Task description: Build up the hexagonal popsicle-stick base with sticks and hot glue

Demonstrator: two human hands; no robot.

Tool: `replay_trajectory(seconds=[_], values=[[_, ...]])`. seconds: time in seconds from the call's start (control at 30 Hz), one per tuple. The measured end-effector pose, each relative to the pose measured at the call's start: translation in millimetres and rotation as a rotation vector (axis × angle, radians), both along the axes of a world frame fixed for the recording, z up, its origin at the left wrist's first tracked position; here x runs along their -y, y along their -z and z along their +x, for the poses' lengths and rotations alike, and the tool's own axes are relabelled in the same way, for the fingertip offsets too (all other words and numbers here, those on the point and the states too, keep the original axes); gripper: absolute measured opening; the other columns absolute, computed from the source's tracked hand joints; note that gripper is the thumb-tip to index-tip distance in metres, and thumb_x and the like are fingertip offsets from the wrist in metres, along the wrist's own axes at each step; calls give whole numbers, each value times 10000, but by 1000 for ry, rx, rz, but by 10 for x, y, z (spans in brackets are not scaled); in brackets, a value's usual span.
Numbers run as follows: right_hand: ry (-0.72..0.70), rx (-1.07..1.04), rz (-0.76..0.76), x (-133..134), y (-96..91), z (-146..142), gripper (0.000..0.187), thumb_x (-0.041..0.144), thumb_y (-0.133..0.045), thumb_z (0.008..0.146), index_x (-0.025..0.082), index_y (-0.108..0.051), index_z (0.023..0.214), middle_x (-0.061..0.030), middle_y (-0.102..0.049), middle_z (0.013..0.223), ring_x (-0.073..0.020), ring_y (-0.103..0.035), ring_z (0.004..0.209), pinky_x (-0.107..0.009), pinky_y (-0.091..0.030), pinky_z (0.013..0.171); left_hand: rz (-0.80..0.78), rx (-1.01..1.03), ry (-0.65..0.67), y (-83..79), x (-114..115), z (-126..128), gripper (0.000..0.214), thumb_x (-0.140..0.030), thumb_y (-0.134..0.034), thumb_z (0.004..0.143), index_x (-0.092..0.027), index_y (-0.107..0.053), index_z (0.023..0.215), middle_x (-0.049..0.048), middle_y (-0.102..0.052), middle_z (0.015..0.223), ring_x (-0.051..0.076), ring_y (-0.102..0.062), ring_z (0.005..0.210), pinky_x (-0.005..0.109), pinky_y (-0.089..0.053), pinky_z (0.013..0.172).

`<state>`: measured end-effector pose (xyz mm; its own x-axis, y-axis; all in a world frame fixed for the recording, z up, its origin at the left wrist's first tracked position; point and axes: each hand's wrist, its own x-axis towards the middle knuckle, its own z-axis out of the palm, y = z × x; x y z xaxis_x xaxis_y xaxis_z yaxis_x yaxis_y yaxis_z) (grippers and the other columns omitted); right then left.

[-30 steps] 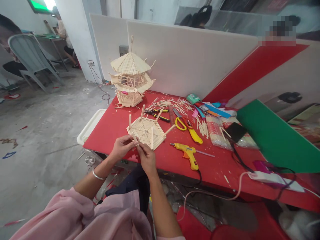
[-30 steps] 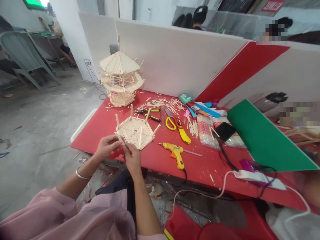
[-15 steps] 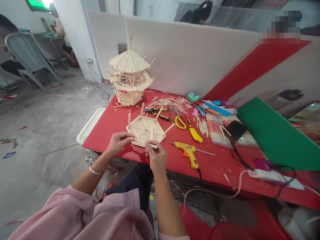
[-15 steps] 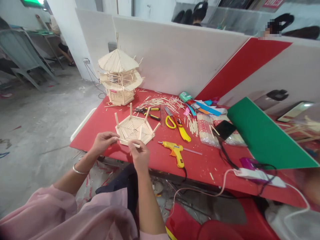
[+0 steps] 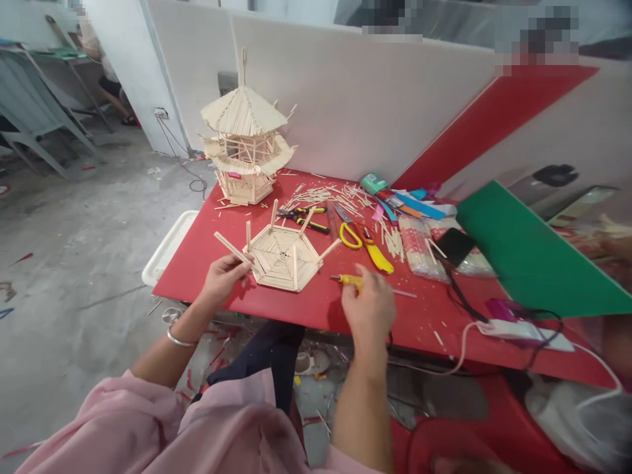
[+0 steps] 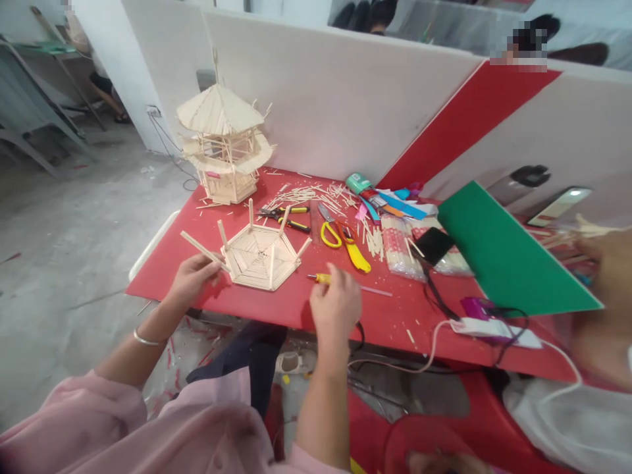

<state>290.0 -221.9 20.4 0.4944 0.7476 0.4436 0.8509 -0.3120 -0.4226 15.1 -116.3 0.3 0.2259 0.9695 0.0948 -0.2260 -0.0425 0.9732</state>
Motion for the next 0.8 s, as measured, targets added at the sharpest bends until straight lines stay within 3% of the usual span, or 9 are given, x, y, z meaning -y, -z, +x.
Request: replay_trajectory(seconds=[0.07,0.13,0.3,0.5,0.63,0.73,0.8], values=[[99,91,-224,69,110,247,472,174,-608,778,63,-704,1227,-236,-711,1118,-363,-652,1038,-447,-515,861,-198,171,-31,67,13,-25,358,-402,-881,687,-164,-721,903,8,-706,721,83,-574,506,216,-492,478],[142,118,-322,128,200,370,445,177,-609,784,66,-709,1203,-235,-701,1135,-355,-648,1050,-415,-508,835,-303,280,-64,121,20,-30,362,-333,-894,651,-167,-684,895,4,-711,739,90,-624,559,198,-511,497],[258,24,-378,168,311,441,441,213,-598,806,90,-688,1220,-235,-702,1139,-352,-660,1020,-390,-484,735,-492,413,-107,156,12,-11,245,-226,-826,691,-170,-624,817,-6,-695,690,122,-706,652,167,-505,490],[298,-336,-420,168,313,716,463,302,-695,692,122,-737,1117,-169,-771,1016,-336,-696,933,-370,-487,756,-572,559,-95,84,13,-28,67,-200,-693,825,-145,-655,823,36,-740,726,149,-739,672,180,-527,472],[246,-439,-256,246,339,665,383,371,-655,671,167,-745,983,-104,-766,843,-311,-692,822,-366,-492,711,-575,576,-92,87,7,-25,47,-146,-698,846,-135,-653,838,21,-720,683,133,-725,615,165,-530,459],[166,-596,-23,279,300,364,382,458,-655,688,182,-683,950,-75,-752,796,-274,-690,739,-345,-511,658,-554,574,-80,105,5,-14,122,-119,-755,822,-144,-647,874,-6,-693,651,126,-721,595,147,-523,451],[76,-737,29,278,215,91,378,482,-643,733,199,-638,983,-57,-747,784,-246,-691,691,-328,-517,640,-544,577,-80,110,9,-7,174,-106,-783,796,-154,-638,878,-18,-686,647,127,-729,609,139,-525,461]])
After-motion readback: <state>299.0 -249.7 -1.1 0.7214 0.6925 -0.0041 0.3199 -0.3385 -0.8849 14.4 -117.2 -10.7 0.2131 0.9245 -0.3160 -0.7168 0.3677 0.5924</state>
